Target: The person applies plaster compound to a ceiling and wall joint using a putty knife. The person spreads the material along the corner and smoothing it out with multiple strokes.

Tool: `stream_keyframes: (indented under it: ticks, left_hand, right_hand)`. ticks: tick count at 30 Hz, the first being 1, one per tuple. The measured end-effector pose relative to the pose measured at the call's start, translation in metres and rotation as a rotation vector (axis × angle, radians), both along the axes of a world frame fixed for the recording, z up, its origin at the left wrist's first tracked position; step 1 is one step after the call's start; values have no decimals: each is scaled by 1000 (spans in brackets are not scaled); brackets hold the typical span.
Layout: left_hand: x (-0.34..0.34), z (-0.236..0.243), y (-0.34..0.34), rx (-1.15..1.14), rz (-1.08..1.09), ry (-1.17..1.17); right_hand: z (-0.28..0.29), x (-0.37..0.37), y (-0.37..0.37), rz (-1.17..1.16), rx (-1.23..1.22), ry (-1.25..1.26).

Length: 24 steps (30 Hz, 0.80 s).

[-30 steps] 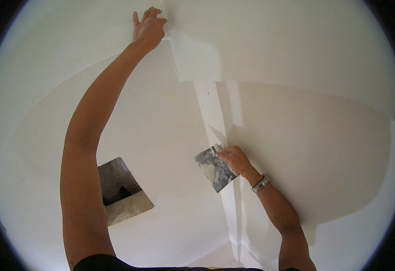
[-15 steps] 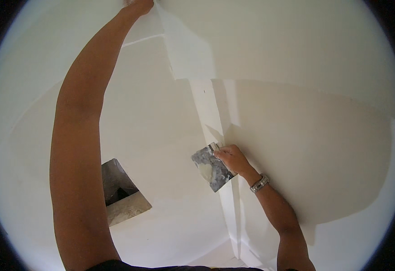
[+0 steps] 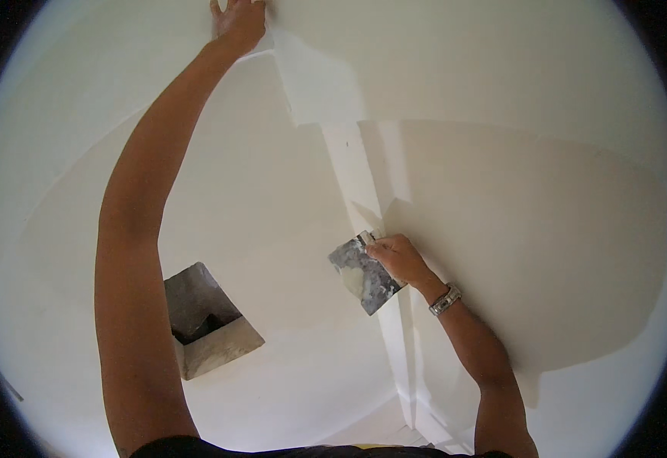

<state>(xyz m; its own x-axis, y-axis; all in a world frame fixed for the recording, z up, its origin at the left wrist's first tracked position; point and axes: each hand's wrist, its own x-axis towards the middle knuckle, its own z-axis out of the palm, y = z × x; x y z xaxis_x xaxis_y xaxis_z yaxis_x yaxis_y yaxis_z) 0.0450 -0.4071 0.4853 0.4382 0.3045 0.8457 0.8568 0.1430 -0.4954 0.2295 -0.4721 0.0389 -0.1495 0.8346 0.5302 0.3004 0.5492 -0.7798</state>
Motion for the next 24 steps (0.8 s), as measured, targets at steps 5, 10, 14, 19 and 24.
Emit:
stream_keyframes:
  ticks: [5, 10, 14, 19, 24]
  left_hand:
    - [-8, -47, 0, 181, -78, 62]
    - [-12, -78, -17, 38, -56, 98]
    - [-40, -20, -2, 270, -203, 62]
    - [-25, 32, -31, 40, -70, -79]
    - [-20, 44, -41, -71, 69, -111]
  right_hand:
    - [5, 1, -5, 32, -6, -46]
    - [0, 4, -1, -37, -45, -38]
    - [-4, -1, 7, 12, 9, -23]
    - [5, -4, -4, 17, -51, 7]
    - [-6, -3, 8, 6, 45, 12]
